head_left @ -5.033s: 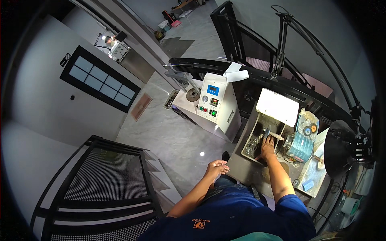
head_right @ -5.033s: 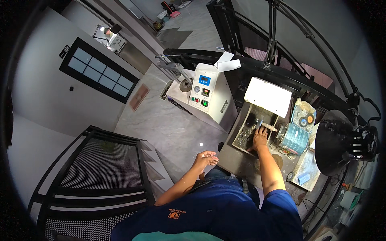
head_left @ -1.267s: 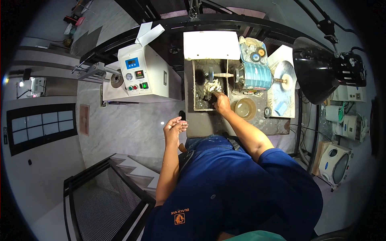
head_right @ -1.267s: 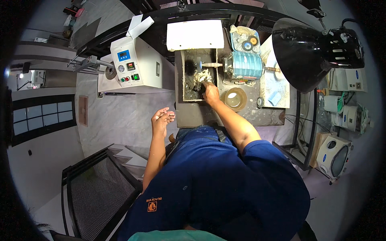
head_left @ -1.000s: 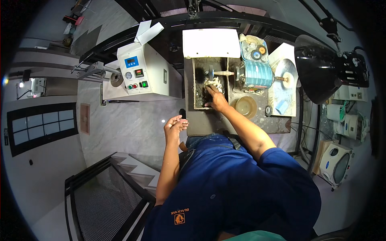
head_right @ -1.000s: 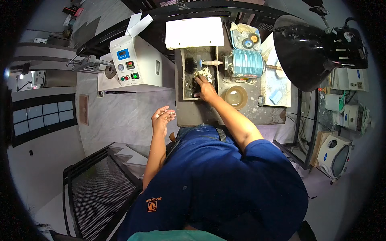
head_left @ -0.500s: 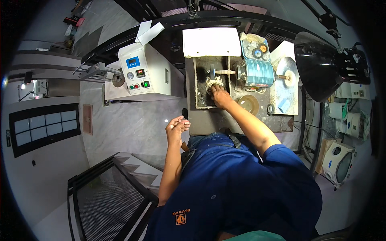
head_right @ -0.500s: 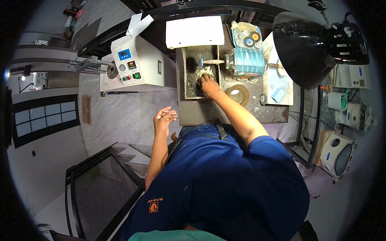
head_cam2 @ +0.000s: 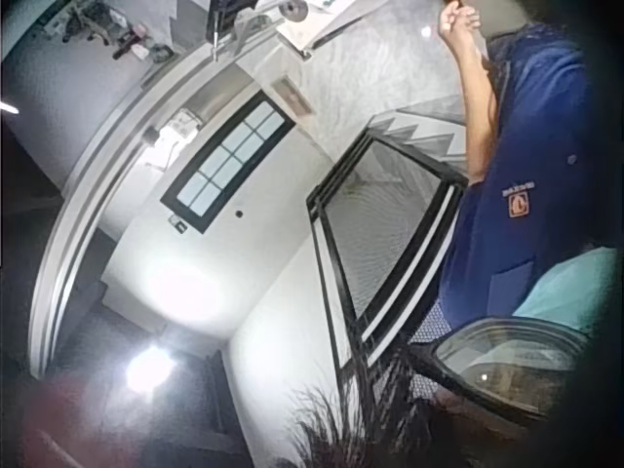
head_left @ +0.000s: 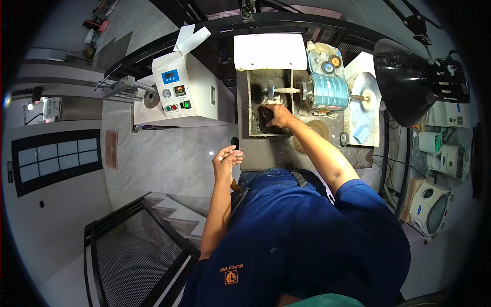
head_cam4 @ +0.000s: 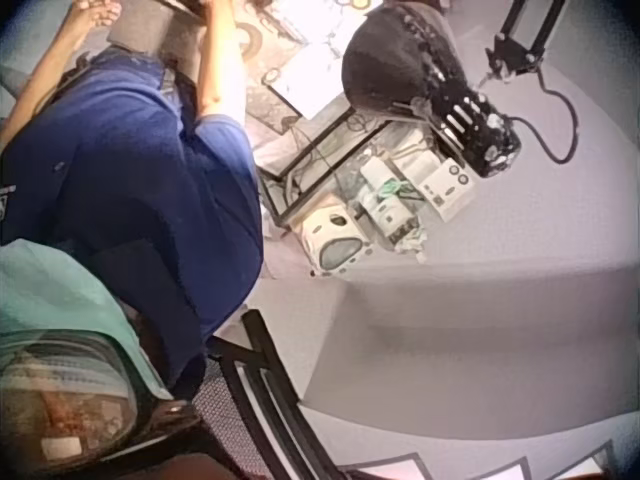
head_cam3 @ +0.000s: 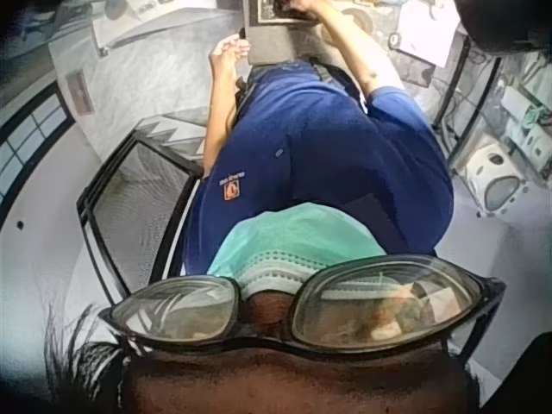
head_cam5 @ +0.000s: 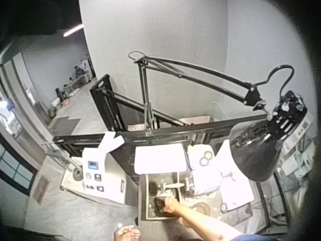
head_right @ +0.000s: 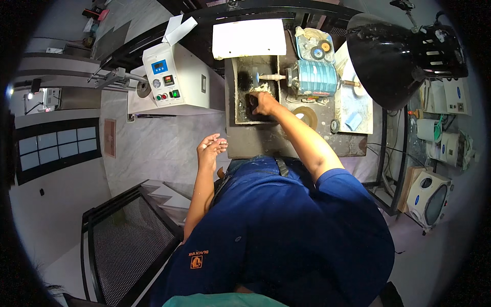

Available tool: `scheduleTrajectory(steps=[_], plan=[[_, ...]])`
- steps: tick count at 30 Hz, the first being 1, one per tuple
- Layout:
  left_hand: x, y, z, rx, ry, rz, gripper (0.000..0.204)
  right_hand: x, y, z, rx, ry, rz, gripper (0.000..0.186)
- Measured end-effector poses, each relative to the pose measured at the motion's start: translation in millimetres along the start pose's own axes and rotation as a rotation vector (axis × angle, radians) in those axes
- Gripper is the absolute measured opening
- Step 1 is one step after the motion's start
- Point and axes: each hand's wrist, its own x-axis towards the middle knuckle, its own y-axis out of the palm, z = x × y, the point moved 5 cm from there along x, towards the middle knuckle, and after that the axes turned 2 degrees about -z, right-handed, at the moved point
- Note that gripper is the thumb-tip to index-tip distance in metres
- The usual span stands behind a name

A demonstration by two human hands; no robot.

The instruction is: Polishing a metal dental prosthetic framework using a bench lathe.

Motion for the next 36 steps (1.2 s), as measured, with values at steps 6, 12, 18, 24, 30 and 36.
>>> scheduleTrajectory(steps=[6, 12, 18, 24, 30, 36], plan=[[-4, -10, 0, -0.003, -0.002, -0.040, 0.030, -12, 19, 13, -0.243, -0.017, 0.129, 0.060], [-4, -9, -1, 0.002, -0.001, -0.035, 0.031, -6, 26, 0, -0.135, -0.143, -0.012, 0.031], [-5, -8, -3, 0.003, 0.007, -0.014, 0.031, -9, 24, 10, 0.014, -0.065, -0.028, 0.041], [-5, -10, 0, 0.003, 0.011, -0.015, 0.030, -15, 25, 14, -0.282, -0.147, 0.158, 0.032], [-6, -8, -2, -0.028, 0.021, -0.012, 0.029, -22, 26, 3, -0.341, -0.165, -0.145, 0.037], [-11, -18, 5, -0.007, 0.008, -0.031, 0.030, -21, 32, 14, -0.365, 0.210, 0.115, 0.025]])
